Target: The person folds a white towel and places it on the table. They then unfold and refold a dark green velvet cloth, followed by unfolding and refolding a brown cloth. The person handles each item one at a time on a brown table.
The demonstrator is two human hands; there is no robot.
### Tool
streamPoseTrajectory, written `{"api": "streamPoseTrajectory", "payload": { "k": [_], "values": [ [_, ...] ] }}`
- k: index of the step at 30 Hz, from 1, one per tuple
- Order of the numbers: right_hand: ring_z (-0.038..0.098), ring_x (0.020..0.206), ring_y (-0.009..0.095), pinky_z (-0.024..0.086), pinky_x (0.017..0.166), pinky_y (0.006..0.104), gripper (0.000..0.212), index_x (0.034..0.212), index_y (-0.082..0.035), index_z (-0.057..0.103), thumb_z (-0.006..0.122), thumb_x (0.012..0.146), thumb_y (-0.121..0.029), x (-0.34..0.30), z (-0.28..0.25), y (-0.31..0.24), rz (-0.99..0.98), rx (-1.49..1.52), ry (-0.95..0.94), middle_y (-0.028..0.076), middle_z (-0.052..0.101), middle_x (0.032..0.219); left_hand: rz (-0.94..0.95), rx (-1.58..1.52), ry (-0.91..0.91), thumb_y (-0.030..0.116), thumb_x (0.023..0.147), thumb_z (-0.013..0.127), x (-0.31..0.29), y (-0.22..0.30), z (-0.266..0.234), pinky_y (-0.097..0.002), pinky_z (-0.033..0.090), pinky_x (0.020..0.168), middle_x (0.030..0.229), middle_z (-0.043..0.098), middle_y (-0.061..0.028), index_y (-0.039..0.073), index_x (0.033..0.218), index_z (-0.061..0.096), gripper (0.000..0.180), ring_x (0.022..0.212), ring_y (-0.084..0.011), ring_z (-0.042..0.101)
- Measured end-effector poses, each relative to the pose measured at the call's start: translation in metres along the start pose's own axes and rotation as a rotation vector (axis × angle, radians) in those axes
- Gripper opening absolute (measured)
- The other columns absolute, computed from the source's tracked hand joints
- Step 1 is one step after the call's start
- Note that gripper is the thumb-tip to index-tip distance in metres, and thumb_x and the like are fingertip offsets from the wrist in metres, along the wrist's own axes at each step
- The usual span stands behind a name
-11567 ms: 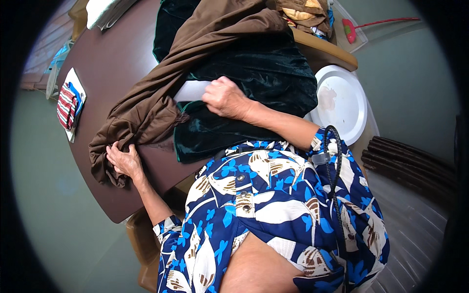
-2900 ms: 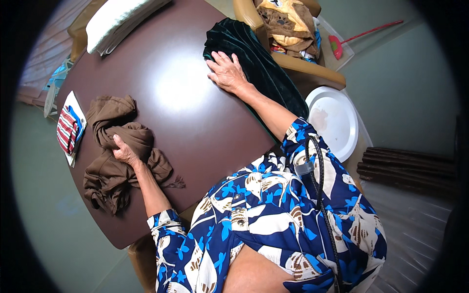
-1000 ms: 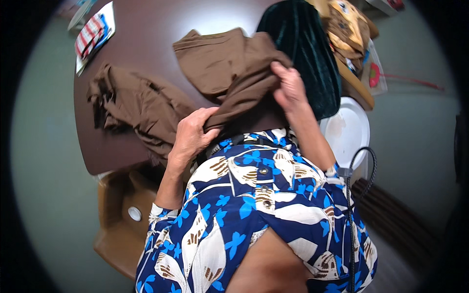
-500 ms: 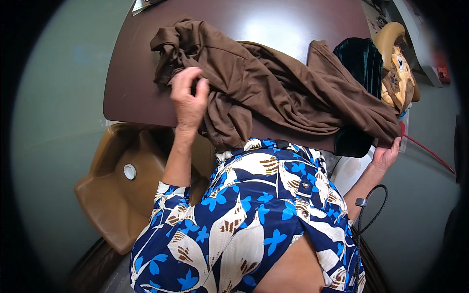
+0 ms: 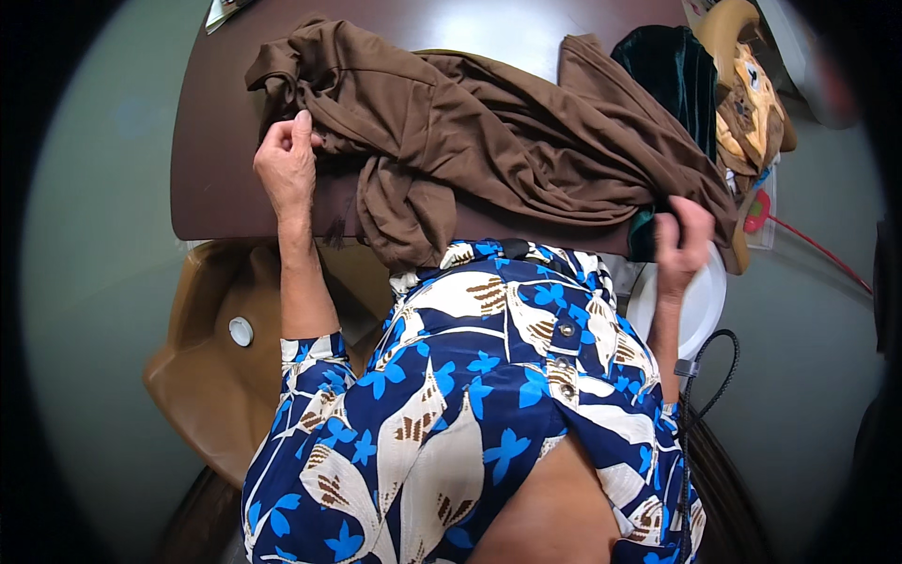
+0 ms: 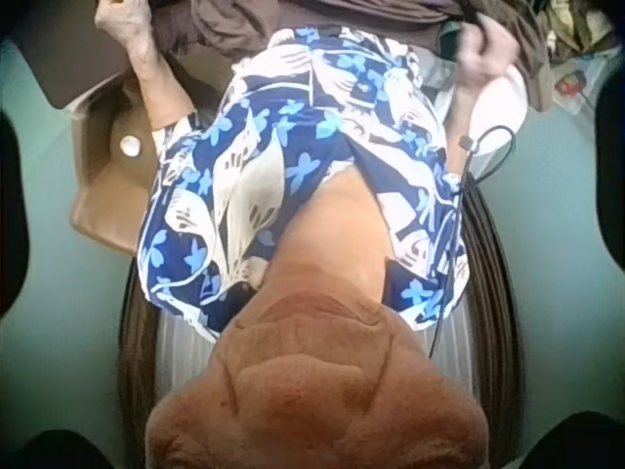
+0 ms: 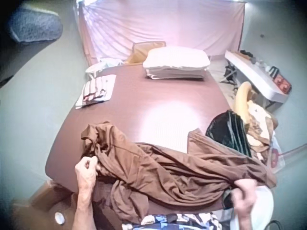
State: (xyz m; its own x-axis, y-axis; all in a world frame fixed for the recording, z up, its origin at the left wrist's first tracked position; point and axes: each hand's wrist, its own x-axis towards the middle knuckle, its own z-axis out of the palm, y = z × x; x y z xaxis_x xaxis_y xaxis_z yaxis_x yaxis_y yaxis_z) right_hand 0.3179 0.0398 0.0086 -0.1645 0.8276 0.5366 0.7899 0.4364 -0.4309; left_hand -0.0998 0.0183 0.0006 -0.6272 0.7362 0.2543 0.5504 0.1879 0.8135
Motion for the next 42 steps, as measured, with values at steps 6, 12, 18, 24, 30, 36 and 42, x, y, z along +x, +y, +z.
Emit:
{"api": "streamPoseTrajectory", "payload": {
  "k": [6, 12, 18, 24, 30, 36, 42],
  "values": [
    [0.04, 0.111, 0.03, 0.029, 0.092, 0.0437, 0.051, 0.108, -0.005, 0.05, 0.065, 0.059, -0.007, -0.019, 0.023, -0.01, -0.147, -0.076, -0.388, 0.013, 0.044, 0.12, -0.252, 0.28, -0.301, 0.054, 0.072, 0.055, 0.014, 0.01, 0.013, -0.0288, 0.038, 0.048, 0.048, 0.047, -0.0047, 0.0, 0.053, 0.048, 0.058, 0.047, -0.0127, 0.046],
    [0.048, 0.102, 0.026, 0.035, 0.085, 0.0395, 0.032, 0.087, -0.005, 0.058, 0.056, 0.057, 0.005, -0.01, 0.038, -0.001, -0.177, -0.062, -0.2, 0.011, 0.053, 0.105, -0.098, -0.018, -0.231, 0.025, 0.08, 0.055, 0.016, -0.012, 0.023, -0.0244, 0.033, 0.043, 0.048, 0.037, -0.0004, 0.003, 0.056, 0.038, 0.037, 0.046, -0.0067, 0.04],
    [0.052, 0.1, 0.027, 0.034, 0.089, 0.04, 0.025, 0.083, -0.002, 0.059, 0.052, 0.06, 0.006, 0.01, 0.011, -0.027, -0.193, 0.134, -0.067, 0.012, 0.058, 0.097, -0.194, -0.661, 0.073, 0.015, 0.081, 0.051, 0.026, 0.01, -0.004, -0.0212, 0.04, 0.047, 0.07, 0.053, 0.0003, 0.004, 0.079, 0.055, 0.012, 0.061, -0.0094, 0.051],
    [0.055, 0.075, 0.022, 0.042, 0.071, 0.0289, 0.008, 0.083, 0.001, 0.055, 0.052, 0.076, -0.001, 0.01, 0.003, -0.053, 0.002, 0.581, -0.119, 0.011, 0.057, 0.08, -0.272, -1.098, 0.151, 0.026, 0.084, 0.042, 0.037, 0.039, -0.049, -0.0402, 0.037, 0.088, 0.111, 0.049, -0.0157, -0.002, 0.108, 0.047, 0.037, 0.101, -0.0268, 0.046],
    [0.046, 0.048, 0.019, 0.036, 0.046, 0.026, 0.018, 0.08, 0.001, 0.053, 0.06, 0.074, -0.015, 0.018, -0.002, -0.067, -0.074, 0.799, -0.234, 0.008, 0.049, 0.061, -0.177, -0.855, 0.496, 0.034, 0.081, 0.04, 0.022, 0.085, -0.083, -0.0411, 0.038, 0.085, 0.107, 0.047, -0.0154, 0.0, 0.107, 0.048, 0.043, 0.097, -0.028, 0.046],
    [0.053, 0.055, 0.024, 0.042, 0.049, 0.0309, 0.039, 0.085, -0.002, 0.052, 0.069, 0.051, -0.009, 0.025, -0.002, -0.077, -0.318, 0.473, -0.486, 0.01, 0.052, 0.065, 0.454, -0.077, 0.936, 0.027, 0.084, 0.045, 0.026, 0.06, -0.123, -0.029, 0.042, 0.077, 0.092, 0.058, -0.0092, 0.001, 0.092, 0.058, 0.031, 0.08, -0.017, 0.053],
    [0.057, 0.074, 0.029, 0.047, 0.065, 0.0335, 0.035, 0.085, -0.002, 0.052, 0.053, 0.052, 0.011, 0.022, 0.017, -0.047, -0.217, 0.313, -0.144, 0.013, 0.056, 0.079, 0.469, 0.0, 1.0, 0.027, 0.084, 0.045, 0.049, 0.051, -0.159, -0.0289, 0.042, 0.077, 0.094, 0.058, -0.0081, 0.002, 0.094, 0.059, 0.03, 0.083, -0.0165, 0.053]
  ]
}}
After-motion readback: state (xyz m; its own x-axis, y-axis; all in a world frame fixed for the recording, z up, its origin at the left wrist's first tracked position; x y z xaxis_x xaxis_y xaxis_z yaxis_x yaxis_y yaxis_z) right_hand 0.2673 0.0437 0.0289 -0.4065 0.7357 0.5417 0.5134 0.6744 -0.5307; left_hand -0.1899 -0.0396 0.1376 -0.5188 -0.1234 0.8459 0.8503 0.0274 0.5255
